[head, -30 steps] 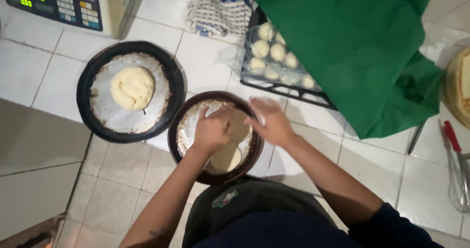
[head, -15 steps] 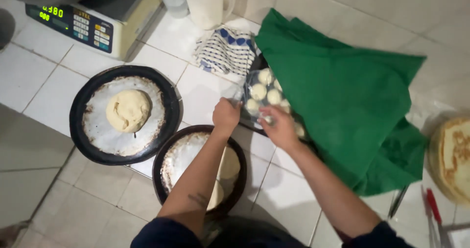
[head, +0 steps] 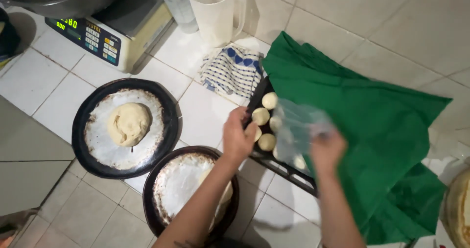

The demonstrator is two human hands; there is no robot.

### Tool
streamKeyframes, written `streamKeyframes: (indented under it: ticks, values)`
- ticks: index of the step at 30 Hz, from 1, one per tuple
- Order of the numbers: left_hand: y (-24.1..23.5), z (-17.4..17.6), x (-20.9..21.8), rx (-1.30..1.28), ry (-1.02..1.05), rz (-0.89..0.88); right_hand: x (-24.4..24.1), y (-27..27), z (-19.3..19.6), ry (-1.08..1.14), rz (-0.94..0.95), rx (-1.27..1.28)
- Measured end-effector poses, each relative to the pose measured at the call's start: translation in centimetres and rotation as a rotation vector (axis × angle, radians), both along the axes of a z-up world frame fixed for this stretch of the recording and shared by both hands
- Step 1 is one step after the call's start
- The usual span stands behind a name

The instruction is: Preparing and flattening dough portions on baking trays.

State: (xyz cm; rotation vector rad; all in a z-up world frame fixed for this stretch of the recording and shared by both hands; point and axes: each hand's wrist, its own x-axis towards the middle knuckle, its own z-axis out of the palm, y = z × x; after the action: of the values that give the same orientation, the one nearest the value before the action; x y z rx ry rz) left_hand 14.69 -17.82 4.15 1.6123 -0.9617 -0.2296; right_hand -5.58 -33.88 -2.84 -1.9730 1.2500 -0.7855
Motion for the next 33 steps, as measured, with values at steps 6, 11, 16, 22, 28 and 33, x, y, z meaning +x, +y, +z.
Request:
streamKeyframes:
  ticks: [6,11,16,22,28,33]
  values:
    - [0.1,-5.3,1.0,0.431,-0.287,-0.003,-2.0,1.7,7.8,-0.065,-0.327,-0.279]
    - [-2.1,-9.1,-1.4,0.707,-0.651,0.041,9.3,3.9,9.2,-0.038,0.534,-0.251]
    - [-3.3,-9.5,-1.0,0.845,-0.681,0.078,13.8,-0.5,2.9,0.210,0.698,-0.325]
    - [-2.9,-6.5,0.9,0.989,-0.375,-0.036,15.2,-1.6,1.4,0.522,0.838,-0.340]
    - [-1.0,-5.1,2.5,0.742,-0.305,-0.235,14.6,-2.2,1.7,0.556,0.899,-0.259]
    - [1.5,-4.5,2.6,0.762,-0.224,-0.302,10.7,-1.9,2.4,0.224,0.950,-0.066]
